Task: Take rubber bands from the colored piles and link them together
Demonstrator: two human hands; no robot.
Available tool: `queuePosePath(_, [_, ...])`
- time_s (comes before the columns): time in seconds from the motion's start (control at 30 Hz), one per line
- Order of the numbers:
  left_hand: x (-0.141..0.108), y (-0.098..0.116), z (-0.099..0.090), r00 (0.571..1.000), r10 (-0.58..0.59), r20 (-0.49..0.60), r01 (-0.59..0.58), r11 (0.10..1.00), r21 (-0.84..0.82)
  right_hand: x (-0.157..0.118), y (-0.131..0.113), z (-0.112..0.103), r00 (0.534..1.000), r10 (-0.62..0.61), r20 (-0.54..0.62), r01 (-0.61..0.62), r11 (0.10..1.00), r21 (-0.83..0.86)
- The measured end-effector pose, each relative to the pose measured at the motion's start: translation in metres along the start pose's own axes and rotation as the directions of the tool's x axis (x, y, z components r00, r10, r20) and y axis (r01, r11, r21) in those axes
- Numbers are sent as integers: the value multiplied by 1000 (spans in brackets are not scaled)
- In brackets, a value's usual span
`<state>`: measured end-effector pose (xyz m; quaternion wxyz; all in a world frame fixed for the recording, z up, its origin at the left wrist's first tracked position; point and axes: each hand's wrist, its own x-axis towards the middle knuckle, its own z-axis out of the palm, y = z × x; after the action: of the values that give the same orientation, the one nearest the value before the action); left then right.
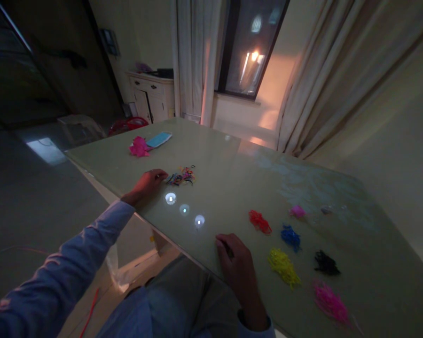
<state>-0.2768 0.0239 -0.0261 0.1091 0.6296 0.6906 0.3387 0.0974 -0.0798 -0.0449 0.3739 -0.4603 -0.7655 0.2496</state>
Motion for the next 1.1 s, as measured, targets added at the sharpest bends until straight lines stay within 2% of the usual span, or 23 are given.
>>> queuePosePath(0.1, [-4,9,-4,998,-58,-15,55,985,-163,-1,0,0,1000,0,-2,0,1000,6])
queuePosePath(0.17, [-11,20,-5,995,-96,0,91,944,-318,-1,0,0,1000,2,-1,-2,1000,11])
queuePosePath(0.23, [-21,36,-5,992,-127,26,123,861,-494,-1,1,0,1000,9,0,-9,1000,15])
queuePosePath(0.33, [-40,69,-4,984,-162,77,166,666,-727,-2,1,2,1000,13,-5,-13,1000,24])
queuePosePath(0.4, [-52,93,-3,987,-141,83,149,558,-816,-2,0,2,1000,15,-11,-15,999,29])
queuePosePath(0.47, [-62,117,-2,990,-109,86,130,505,-854,-2,-1,2,1000,23,-17,-23,999,33])
queuePosePath(0.67, [-80,171,15,997,-14,77,73,524,-849,-1,-5,2,999,37,-24,-35,998,55])
queuePosePath(0.8, [-89,202,38,984,66,166,117,464,-878,-1,-6,4,997,72,-29,-69,994,85])
queuePosePath(0.9, [-99,225,55,956,150,253,168,429,-888,0,-5,6,996,79,-29,-77,995,64])
queuePosePath(0.97, [-105,240,65,930,218,296,178,435,-883,1,-2,9,997,78,-5,-78,997,-7])
queuePosePath(1.03, [-110,253,76,901,296,316,148,476,-867,2,2,14,997,71,29,-68,993,-94])
queuePosePath(1.1, [-112,262,88,867,394,306,44,552,-833,3,7,19,997,56,53,-47,988,-150])
